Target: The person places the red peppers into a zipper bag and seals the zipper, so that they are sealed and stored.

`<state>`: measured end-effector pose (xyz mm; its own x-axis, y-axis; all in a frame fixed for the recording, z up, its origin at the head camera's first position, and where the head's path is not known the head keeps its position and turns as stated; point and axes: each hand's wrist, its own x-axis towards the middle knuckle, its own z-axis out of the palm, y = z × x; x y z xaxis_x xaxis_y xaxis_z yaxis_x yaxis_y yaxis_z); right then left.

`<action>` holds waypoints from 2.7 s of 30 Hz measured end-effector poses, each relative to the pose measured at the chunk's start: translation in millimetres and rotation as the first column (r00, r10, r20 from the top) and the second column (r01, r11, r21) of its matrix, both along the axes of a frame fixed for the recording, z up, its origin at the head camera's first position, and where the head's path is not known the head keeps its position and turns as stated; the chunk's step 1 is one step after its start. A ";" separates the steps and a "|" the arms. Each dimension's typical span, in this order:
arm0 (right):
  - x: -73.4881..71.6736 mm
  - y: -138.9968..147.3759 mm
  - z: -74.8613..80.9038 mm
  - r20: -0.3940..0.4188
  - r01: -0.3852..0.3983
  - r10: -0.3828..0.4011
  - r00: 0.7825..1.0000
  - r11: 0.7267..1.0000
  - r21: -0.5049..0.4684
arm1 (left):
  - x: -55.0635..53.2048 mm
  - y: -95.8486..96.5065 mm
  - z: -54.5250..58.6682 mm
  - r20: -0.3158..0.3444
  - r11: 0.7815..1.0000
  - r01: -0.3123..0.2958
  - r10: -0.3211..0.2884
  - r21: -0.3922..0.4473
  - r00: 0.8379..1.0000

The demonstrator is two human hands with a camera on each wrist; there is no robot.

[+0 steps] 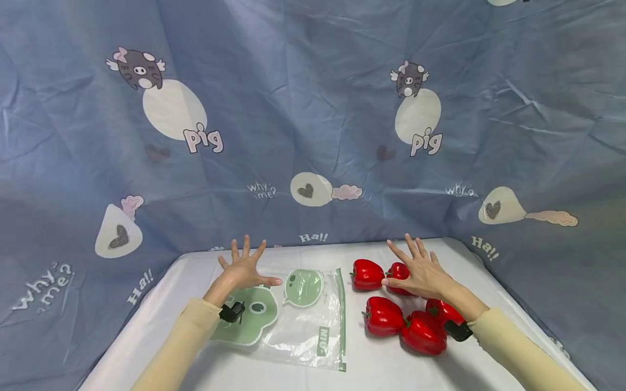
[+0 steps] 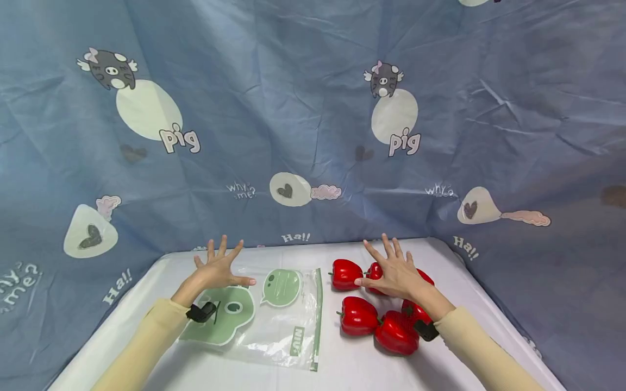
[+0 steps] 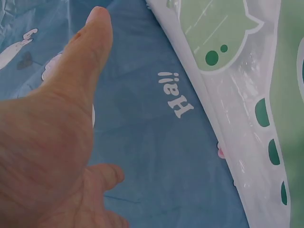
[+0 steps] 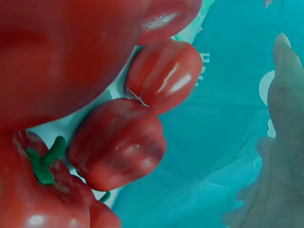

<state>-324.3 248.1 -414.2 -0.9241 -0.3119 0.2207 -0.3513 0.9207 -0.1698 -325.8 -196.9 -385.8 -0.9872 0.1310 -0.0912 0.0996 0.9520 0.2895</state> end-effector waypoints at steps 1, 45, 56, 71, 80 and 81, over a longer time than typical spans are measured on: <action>0.4 -0.7 -0.3 0.002 -0.004 0.004 1.000 1.000 -0.004 | 0.5 0.7 0.1 -0.005 1.000 0.002 -0.002 -0.003 1.000; 48.9 -16.8 -34.2 0.229 -0.123 0.146 0.962 0.986 -0.111 | 43.7 167.0 -81.0 -0.246 0.987 0.154 -0.159 -0.041 0.956; 50.7 -17.2 -38.5 0.253 -0.140 0.168 0.953 0.982 -0.124 | 45.9 172.2 -100.1 -0.149 0.986 0.166 -0.162 0.017 0.976; 52.1 -23.4 -39.6 0.221 -0.149 0.163 0.962 0.986 -0.081 | 50.7 134.5 -105.7 -0.243 0.904 0.201 -0.113 0.377 0.963; 54.0 -33.9 -43.0 0.209 -0.133 0.168 0.963 0.976 -0.172 | 54.3 118.0 -103.8 -0.423 0.890 0.226 -0.041 0.397 0.905; 54.8 -35.4 -43.2 0.216 -0.119 0.159 0.963 0.975 -0.186 | 54.9 117.3 -103.2 -0.426 0.883 0.229 -0.037 0.409 0.904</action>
